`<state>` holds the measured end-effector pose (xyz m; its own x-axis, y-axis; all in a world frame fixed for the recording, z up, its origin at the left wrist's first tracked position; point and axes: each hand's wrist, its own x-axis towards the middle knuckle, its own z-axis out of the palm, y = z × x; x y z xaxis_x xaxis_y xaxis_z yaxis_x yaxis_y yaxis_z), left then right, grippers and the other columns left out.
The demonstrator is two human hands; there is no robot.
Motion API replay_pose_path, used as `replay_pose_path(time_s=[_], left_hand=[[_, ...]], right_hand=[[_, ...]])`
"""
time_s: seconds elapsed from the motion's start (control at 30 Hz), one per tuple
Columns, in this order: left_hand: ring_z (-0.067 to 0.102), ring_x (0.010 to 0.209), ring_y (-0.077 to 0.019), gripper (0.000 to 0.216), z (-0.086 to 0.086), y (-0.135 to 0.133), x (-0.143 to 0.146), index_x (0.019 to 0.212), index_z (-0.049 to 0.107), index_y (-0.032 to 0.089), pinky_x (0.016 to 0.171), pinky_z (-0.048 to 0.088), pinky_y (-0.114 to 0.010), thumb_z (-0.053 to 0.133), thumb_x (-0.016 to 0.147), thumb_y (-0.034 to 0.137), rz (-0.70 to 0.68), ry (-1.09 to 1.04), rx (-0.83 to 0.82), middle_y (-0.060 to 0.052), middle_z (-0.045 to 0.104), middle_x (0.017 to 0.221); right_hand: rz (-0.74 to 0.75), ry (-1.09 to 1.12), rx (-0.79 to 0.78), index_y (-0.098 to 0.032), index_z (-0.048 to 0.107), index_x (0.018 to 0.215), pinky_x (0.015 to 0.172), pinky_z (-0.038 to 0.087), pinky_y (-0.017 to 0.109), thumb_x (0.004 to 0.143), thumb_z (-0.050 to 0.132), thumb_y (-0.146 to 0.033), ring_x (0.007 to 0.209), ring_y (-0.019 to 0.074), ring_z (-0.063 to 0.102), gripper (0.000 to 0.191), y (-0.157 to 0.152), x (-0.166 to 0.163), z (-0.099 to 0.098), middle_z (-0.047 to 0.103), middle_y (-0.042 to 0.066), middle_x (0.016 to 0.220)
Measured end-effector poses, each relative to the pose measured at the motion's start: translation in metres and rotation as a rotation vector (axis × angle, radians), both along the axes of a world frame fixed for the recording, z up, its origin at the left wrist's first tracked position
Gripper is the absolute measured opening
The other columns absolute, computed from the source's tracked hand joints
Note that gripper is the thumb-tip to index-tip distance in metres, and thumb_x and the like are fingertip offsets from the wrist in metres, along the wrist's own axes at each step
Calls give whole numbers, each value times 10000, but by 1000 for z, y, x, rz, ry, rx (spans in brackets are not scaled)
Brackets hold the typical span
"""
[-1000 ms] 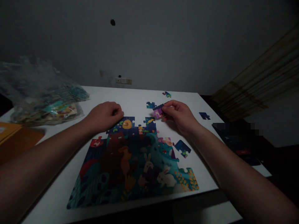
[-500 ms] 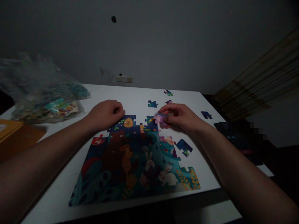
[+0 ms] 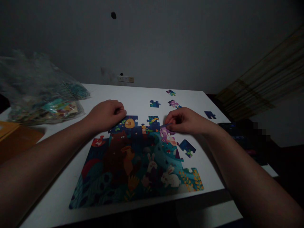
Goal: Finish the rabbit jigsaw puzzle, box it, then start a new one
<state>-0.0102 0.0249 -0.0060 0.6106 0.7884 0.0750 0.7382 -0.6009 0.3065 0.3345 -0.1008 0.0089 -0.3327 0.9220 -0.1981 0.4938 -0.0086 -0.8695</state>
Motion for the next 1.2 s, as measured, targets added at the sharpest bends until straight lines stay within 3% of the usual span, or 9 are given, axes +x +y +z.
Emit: replay_pose_path(time_s=[0.2, 0.33, 0.47, 0.67, 0.8, 1.07, 1.2], left_hand=[[629, 799, -263, 412, -1, 2, 0, 844, 700, 245, 731, 399, -409, 500, 973, 581, -7, 8, 2, -94, 728, 865], [632, 798, -267, 404, 1, 1, 0, 834, 704, 249, 733, 411, -411, 518, 972, 580, 0, 5, -4, -96, 741, 869], [634, 786, -268, 383, 0, 2, 0, 805, 697, 253, 725, 416, -410, 543, 965, 565, 0, 0, 3, -91, 739, 837], [642, 794, -279, 373, -2, 3, -1, 822, 716, 250, 734, 424, -415, 551, 955, 557, -6, -11, 5, -90, 746, 840], [648, 811, -284, 386, -2, 3, -1, 842, 717, 252, 739, 423, -415, 541, 958, 576, 4, 3, 1, -95, 747, 864], [633, 790, -265, 372, 0, 2, 0, 799, 659, 253, 722, 404, -403, 539, 963, 565, -4, 8, 17, -87, 736, 836], [644, 806, -281, 384, 1, 2, -1, 822, 688, 254, 731, 416, -412, 543, 962, 581, 3, 13, 6, -97, 745, 852]], right_hand=[[5, 36, -18, -184, 848, 1186, 571, 427, 262, 842, 893, -289, 637, 115, 557, 362, -3, 4, 1, 707, -16, 774], [47, -36, 17, -223, 878, 1233, 579, 426, 268, 877, 860, -302, 646, 119, 539, 365, -5, 5, 8, 710, -17, 788], [30, -79, 32, -236, 876, 1204, 565, 421, 281, 914, 816, -332, 661, 134, 578, 311, -6, 5, 13, 768, 9, 868], [-31, 45, 2, -204, 774, 1032, 564, 431, 274, 887, 838, -307, 646, 140, 594, 189, -5, 4, 10, 718, 2, 776], [2, 12, 13, -196, 790, 967, 585, 458, 266, 860, 853, -281, 663, 140, 610, 150, -5, 8, 15, 722, 2, 770], [192, -62, -191, -206, 926, 1098, 628, 533, 279, 854, 908, -327, 679, 163, 701, 273, -13, 25, 31, 827, 39, 840], [192, -120, -164, -210, 913, 1141, 626, 523, 280, 831, 920, -320, 659, 165, 705, 328, -14, 24, 30, 807, 5, 773]])
